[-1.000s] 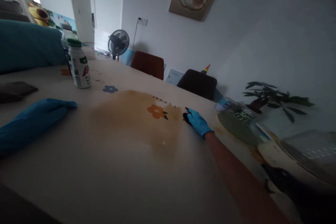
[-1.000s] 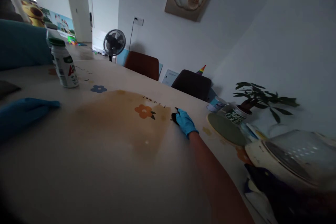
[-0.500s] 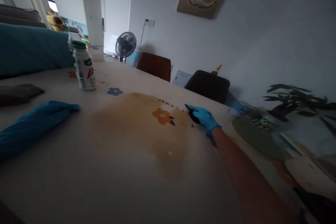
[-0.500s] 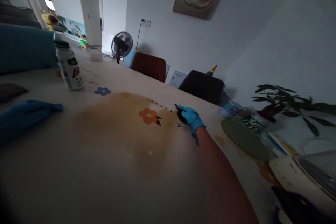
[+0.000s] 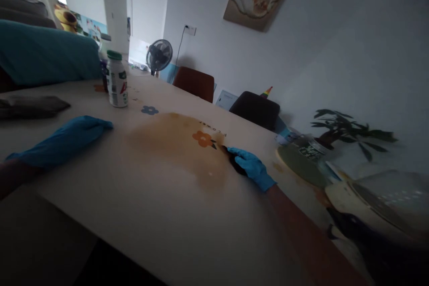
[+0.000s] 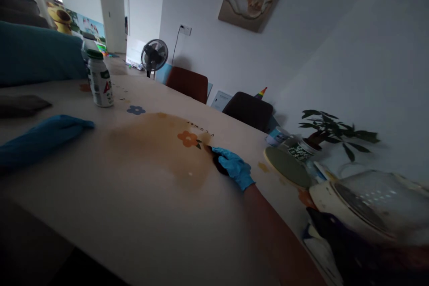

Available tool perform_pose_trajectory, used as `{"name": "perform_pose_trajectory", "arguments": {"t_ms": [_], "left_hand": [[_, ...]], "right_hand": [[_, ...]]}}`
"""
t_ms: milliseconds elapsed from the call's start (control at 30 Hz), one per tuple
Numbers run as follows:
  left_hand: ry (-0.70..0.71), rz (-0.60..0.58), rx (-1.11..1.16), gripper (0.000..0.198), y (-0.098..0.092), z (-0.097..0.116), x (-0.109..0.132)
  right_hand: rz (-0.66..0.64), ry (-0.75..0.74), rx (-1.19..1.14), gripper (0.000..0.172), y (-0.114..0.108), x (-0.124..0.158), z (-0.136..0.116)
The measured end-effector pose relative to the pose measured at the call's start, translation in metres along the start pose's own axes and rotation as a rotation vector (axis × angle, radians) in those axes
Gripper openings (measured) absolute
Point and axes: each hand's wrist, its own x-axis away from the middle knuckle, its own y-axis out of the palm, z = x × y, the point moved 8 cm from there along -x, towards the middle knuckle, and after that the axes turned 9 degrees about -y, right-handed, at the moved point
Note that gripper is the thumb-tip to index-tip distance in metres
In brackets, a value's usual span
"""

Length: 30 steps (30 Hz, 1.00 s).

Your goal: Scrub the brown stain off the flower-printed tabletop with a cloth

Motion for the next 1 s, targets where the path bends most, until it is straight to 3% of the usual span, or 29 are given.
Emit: {"name": "perform_pose_trajectory", "arguments": {"t_ms": [333,500,667,767,867,933,1000], "left_hand": [[-0.051,-0.051,0.042,0.080,-0.003,0.021,0.003],[-0.040,-0.044,0.030,0.077,-0.006,0.024,0.005],[-0.046,-0.055,0.009,0.080,-0.008,0.030,0.008],[-0.053,-0.071,0.022,0.078,-0.009,0.033,0.009],[-0.045,-0.061,0.035,0.075,-0.011,0.034,0.011],[-0.030,-0.053,0.030,0.074,-0.012,0.035,0.011],[-0.021,-0.052,0.021,0.075,-0.012,0.035,0.011]], "right_hand": [[0.022,-0.014,0.145,0.056,0.031,0.073,-0.050],[0.141,0.004,0.083,0.059,0.049,0.101,-0.071],[0.260,0.079,-0.053,0.052,0.040,0.107,-0.072],[0.284,0.116,-0.014,0.056,0.026,0.110,-0.076],[0.210,0.147,0.076,0.069,0.024,0.120,-0.074],[0.096,0.097,0.144,0.083,0.031,0.128,-0.074],[0.017,0.012,0.209,0.084,0.037,0.134,-0.075]]}}
